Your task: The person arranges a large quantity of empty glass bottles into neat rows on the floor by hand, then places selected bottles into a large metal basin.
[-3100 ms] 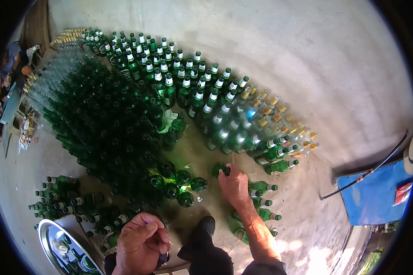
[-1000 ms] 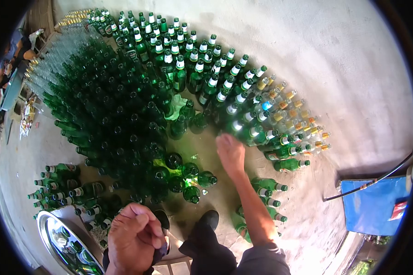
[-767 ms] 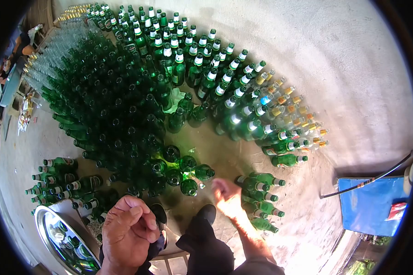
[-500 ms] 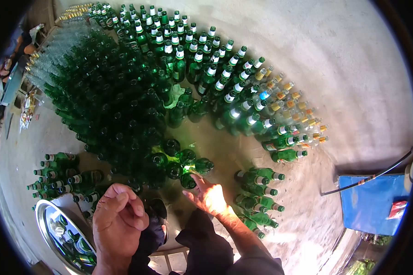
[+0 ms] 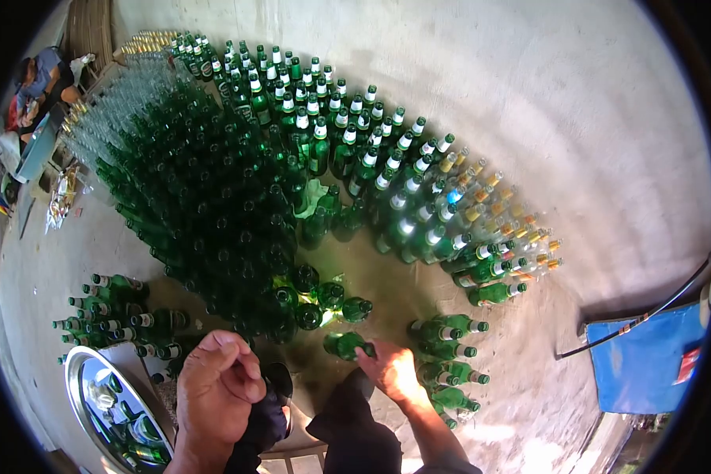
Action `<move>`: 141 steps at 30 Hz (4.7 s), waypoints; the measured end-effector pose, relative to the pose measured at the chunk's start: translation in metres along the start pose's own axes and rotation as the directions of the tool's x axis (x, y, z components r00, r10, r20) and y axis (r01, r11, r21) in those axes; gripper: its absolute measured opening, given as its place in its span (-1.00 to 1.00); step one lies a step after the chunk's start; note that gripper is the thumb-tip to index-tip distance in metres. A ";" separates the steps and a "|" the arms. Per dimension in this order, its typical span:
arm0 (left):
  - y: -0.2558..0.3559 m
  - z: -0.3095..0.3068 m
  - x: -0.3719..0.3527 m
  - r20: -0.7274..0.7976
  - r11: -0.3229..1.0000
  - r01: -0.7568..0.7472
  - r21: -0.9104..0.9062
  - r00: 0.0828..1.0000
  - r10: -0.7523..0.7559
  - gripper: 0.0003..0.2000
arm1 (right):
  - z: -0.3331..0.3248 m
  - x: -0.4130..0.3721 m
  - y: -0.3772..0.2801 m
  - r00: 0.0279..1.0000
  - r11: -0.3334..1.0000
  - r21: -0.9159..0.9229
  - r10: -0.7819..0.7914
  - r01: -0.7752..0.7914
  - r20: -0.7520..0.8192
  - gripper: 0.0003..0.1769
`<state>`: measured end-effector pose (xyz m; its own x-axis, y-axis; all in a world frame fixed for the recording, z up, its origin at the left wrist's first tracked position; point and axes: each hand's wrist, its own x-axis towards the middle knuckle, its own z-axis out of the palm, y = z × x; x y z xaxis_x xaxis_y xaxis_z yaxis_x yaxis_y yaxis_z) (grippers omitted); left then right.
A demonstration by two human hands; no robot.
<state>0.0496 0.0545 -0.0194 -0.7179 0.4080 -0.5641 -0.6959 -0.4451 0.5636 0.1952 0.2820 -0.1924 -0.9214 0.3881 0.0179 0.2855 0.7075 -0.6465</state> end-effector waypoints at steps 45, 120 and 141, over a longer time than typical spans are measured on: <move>-0.031 0.019 -0.010 0.116 0.935 0.313 0.166 0.936 -0.333 -0.90 | 0.052 0.212 0.037 0.965 0.916 0.315 0.261 -0.248 0.001 -0.51; -0.034 0.019 -0.016 0.163 0.881 0.435 0.186 0.870 -0.464 -0.89 | 0.059 0.219 -0.012 0.966 0.962 -0.084 -0.255 0.258 0.048 -0.68; -0.045 0.009 -0.018 0.177 0.907 0.387 0.168 0.893 -0.414 -0.90 | 0.100 0.216 -0.013 0.995 0.966 0.243 0.069 -0.084 0.070 -0.65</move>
<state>0.0932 0.0742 -0.0294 -0.3566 0.6897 -0.6301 -0.9122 -0.1114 0.3944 -0.0339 0.2971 -0.2563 -0.9158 0.3936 -0.0801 0.2893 0.5080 -0.8113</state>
